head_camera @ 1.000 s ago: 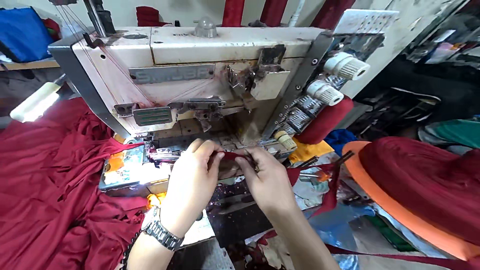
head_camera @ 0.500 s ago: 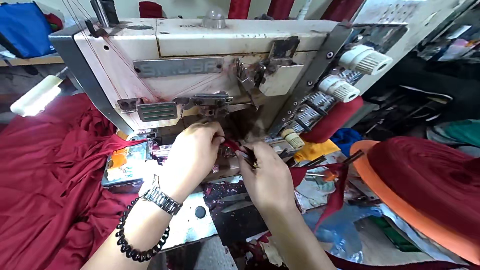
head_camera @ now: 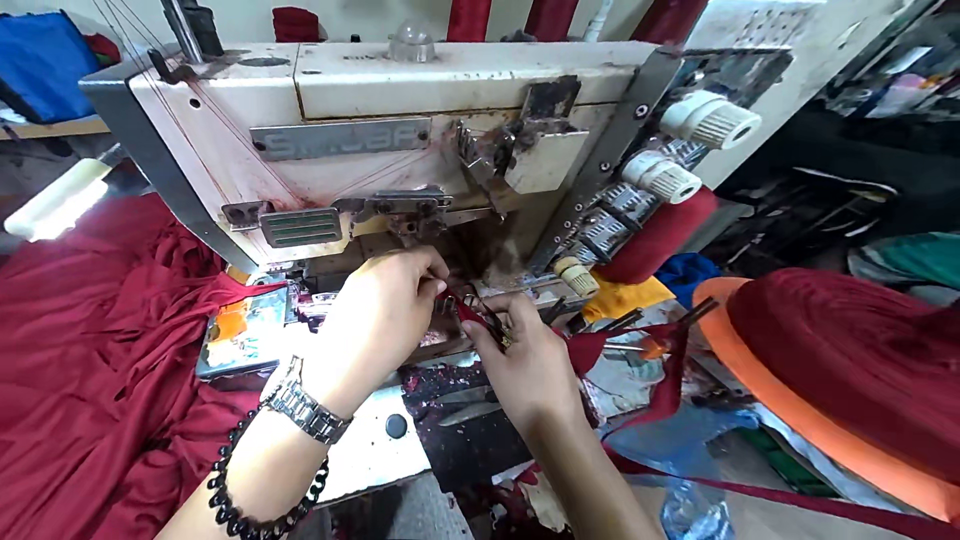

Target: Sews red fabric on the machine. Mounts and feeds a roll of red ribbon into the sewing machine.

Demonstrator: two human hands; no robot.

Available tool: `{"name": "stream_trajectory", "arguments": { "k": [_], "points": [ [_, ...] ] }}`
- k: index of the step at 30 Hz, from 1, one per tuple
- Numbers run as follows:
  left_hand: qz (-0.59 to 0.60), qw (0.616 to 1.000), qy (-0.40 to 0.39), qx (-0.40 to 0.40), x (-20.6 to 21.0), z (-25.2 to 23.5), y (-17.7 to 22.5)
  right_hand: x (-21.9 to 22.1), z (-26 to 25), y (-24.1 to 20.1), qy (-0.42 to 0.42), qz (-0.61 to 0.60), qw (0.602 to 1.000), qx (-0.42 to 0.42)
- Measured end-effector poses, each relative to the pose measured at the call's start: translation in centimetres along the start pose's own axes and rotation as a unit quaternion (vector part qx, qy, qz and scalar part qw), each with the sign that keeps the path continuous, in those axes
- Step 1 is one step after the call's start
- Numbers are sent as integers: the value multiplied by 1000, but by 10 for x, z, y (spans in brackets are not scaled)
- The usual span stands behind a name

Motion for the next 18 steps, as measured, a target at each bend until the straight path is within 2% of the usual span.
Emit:
{"name": "stream_trajectory", "arguments": {
  "k": [12,15,18],
  "points": [
    [-18,1000,1,22,-1,0,9,-3,-1,3,20,-16,1000,-3],
    [-23,999,-1,33,3,-6,14,-9,1,1,62,-38,997,-32],
    [-23,999,-1,47,9,-16,19,-23,0,-10,142,-25,984,-107]
  ]
}}
Point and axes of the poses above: each hand's wrist, its own z-axis away from the middle knuckle, its own x-axis out of the palm, y = z × x, the point moved 9 cm from there along -z, towards the middle knuckle, and after that the axes turned 15 degrees about y, right-handed, at the moved point
